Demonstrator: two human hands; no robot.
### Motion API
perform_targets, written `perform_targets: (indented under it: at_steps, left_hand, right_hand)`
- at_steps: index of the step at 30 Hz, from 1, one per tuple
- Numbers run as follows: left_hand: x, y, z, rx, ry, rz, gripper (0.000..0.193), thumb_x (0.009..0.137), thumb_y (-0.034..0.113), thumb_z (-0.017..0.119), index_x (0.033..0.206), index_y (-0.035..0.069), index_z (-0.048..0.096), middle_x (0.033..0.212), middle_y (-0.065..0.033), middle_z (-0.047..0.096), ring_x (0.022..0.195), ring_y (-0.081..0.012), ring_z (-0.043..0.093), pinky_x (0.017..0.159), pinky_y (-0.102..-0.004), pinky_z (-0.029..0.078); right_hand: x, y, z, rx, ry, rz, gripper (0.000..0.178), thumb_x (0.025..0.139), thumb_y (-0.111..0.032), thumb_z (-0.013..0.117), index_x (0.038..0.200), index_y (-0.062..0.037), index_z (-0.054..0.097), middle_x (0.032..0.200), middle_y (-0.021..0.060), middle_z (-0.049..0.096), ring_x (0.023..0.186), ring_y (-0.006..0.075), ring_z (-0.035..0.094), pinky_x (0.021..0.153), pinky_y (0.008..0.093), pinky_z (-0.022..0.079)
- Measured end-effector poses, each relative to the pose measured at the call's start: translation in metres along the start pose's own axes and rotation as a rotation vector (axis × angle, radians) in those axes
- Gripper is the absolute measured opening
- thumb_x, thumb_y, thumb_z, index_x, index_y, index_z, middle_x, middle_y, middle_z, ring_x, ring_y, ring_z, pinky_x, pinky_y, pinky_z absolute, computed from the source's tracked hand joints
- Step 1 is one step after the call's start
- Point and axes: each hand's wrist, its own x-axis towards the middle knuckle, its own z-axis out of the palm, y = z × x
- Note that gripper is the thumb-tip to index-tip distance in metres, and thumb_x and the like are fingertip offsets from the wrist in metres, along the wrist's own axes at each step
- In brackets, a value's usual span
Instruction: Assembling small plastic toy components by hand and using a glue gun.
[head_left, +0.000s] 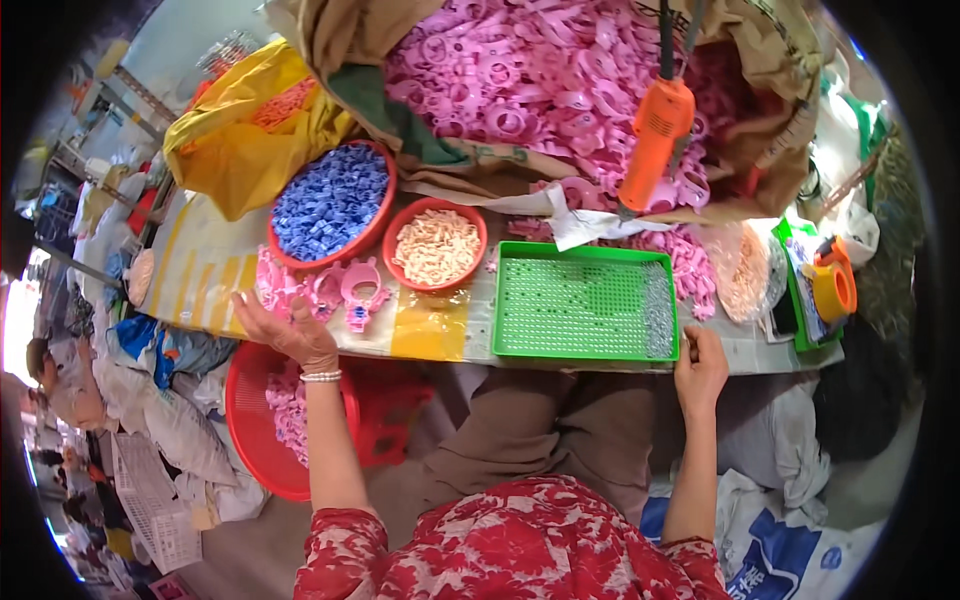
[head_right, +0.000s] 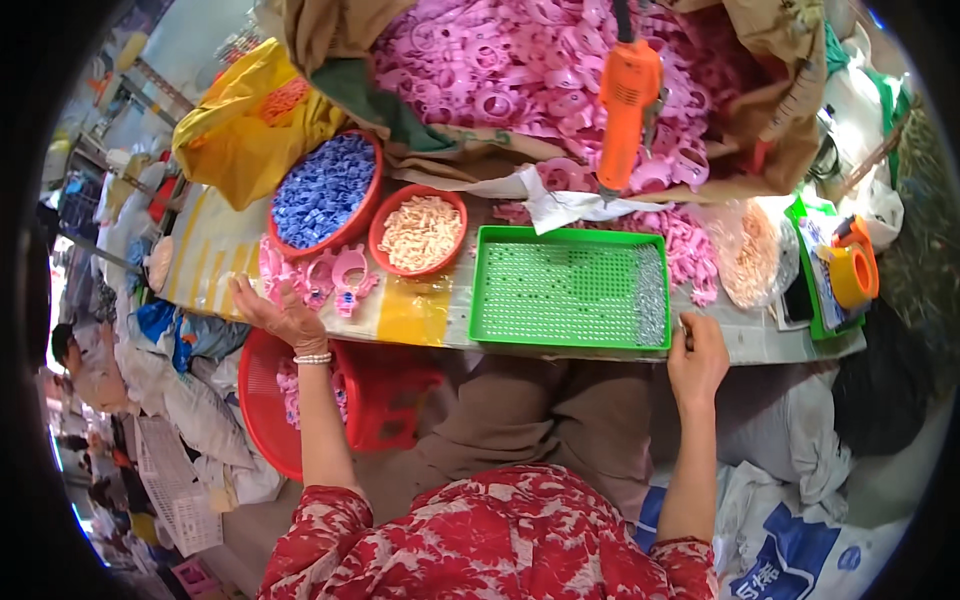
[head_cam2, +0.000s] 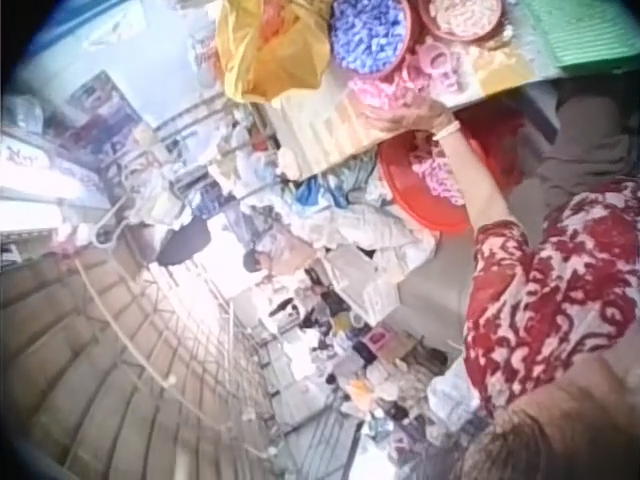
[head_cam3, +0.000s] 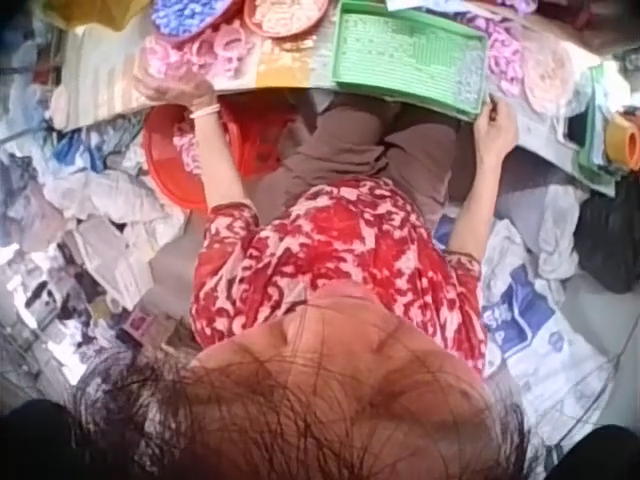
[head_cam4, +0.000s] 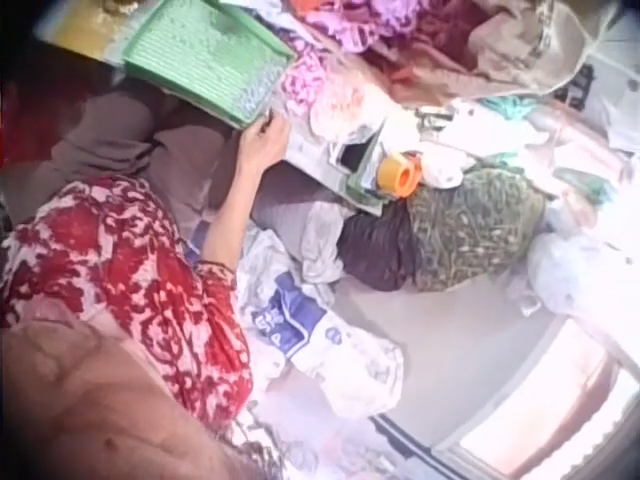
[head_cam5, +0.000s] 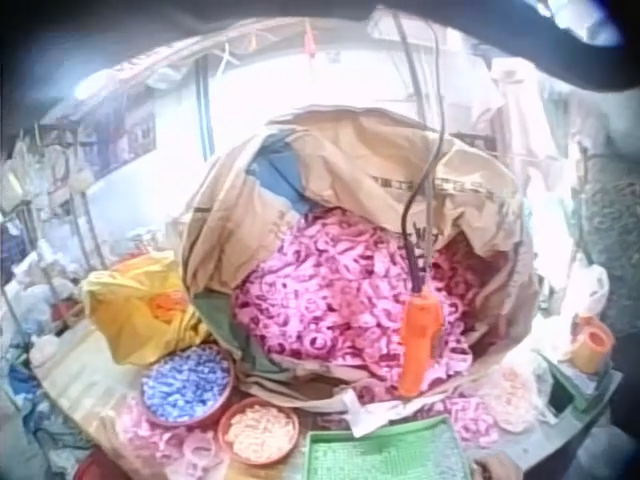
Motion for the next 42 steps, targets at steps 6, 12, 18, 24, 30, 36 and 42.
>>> perform_targets:
  at_steps: [6, 12, 18, 24, 30, 36, 42]
  left_hand:
    - [0.014, 0.022, 0.007, -0.186, -0.052, -0.092, 0.06, 0.092, 0.04, 0.045, 0.13, -0.005, 0.036, 0.14, -0.0244, 0.027, 0.131, -0.0362, 0.026, 0.108, -0.0457, 0.02]
    - [0.025, 0.03, 0.02, -0.301, -0.107, -0.112, 0.05, 0.091, 0.028, 0.05, 0.129, -0.003, 0.039, 0.137, -0.0229, 0.03, 0.129, -0.0351, 0.03, 0.106, -0.0433, 0.025]
    - [0.044, 0.047, 0.032, -0.236, -0.242, -0.058, 0.052, 0.082, 0.013, 0.062, 0.127, -0.002, 0.042, 0.134, -0.0213, 0.037, 0.126, -0.0355, 0.035, 0.105, -0.0436, 0.028]
    - [0.062, 0.083, 0.049, -0.283, -0.269, 0.079, 0.049, 0.076, 0.007, 0.064, 0.122, 0.001, 0.046, 0.131, -0.0197, 0.042, 0.122, -0.0345, 0.04, 0.103, -0.0422, 0.03]
    - [0.082, 0.154, 0.118, -0.511, -0.467, 0.235, 0.029, 0.073, 0.009, 0.063, 0.1, 0.0, 0.06, 0.11, -0.0181, 0.054, 0.103, -0.035, 0.05, 0.091, -0.0402, 0.04]
    - [0.081, 0.197, 0.213, -0.409, -0.816, 0.262, 0.023, 0.075, 0.016, 0.061, 0.092, 0.0, 0.061, 0.094, -0.021, 0.061, 0.09, -0.0377, 0.058, 0.078, -0.0446, 0.046]
    - [0.054, 0.19, 0.266, -0.218, -0.839, 0.28, 0.017, 0.075, 0.012, 0.053, 0.085, 0.001, 0.062, 0.086, -0.021, 0.063, 0.081, -0.0383, 0.061, 0.073, -0.0477, 0.049]
  right_hand:
    - [-0.005, 0.003, 0.006, 0.004, 0.057, -0.024, 0.016, 0.076, 0.002, 0.059, 0.091, -0.0031, 0.059, 0.076, 0.0096, 0.054, 0.061, 0.0214, 0.054, 0.056, 0.0302, 0.044]
    - [-0.005, 0.004, 0.014, 0.007, 0.124, -0.016, 0.016, 0.074, 0.004, 0.059, 0.089, -0.0024, 0.059, 0.074, 0.0092, 0.052, 0.059, 0.0203, 0.051, 0.054, 0.031, 0.042]
    - [-0.005, 0.005, 0.012, -0.069, 0.238, -0.1, 0.012, 0.077, 0.004, 0.059, 0.087, -0.0017, 0.059, 0.07, 0.0091, 0.05, 0.058, 0.0199, 0.048, 0.053, 0.0307, 0.04]
    - [-0.007, 0.005, 0.017, -0.032, 0.252, -0.112, 0.017, 0.069, 0.006, 0.059, 0.084, -0.0024, 0.059, 0.069, 0.0105, 0.052, 0.059, 0.0256, 0.052, 0.051, 0.0355, 0.042]
    - [-0.004, 0.005, 0.011, -0.002, 0.241, -0.104, 0.017, 0.071, 0.006, 0.059, 0.086, -0.0021, 0.06, 0.072, 0.0104, 0.054, 0.06, 0.024, 0.053, 0.054, 0.0329, 0.044]
    - [0.0, 0.0, 0.01, -0.041, 0.195, -0.089, 0.019, 0.075, 0.003, 0.062, 0.093, -0.0013, 0.061, 0.081, 0.0108, 0.056, 0.064, 0.0229, 0.056, 0.06, 0.0322, 0.045]
    - [0.002, 0.0, 0.005, 0.06, 0.197, -0.009, 0.024, 0.077, 0.003, 0.061, 0.1, -0.0005, 0.06, 0.085, 0.0098, 0.056, 0.066, 0.0191, 0.056, 0.06, 0.0294, 0.044]
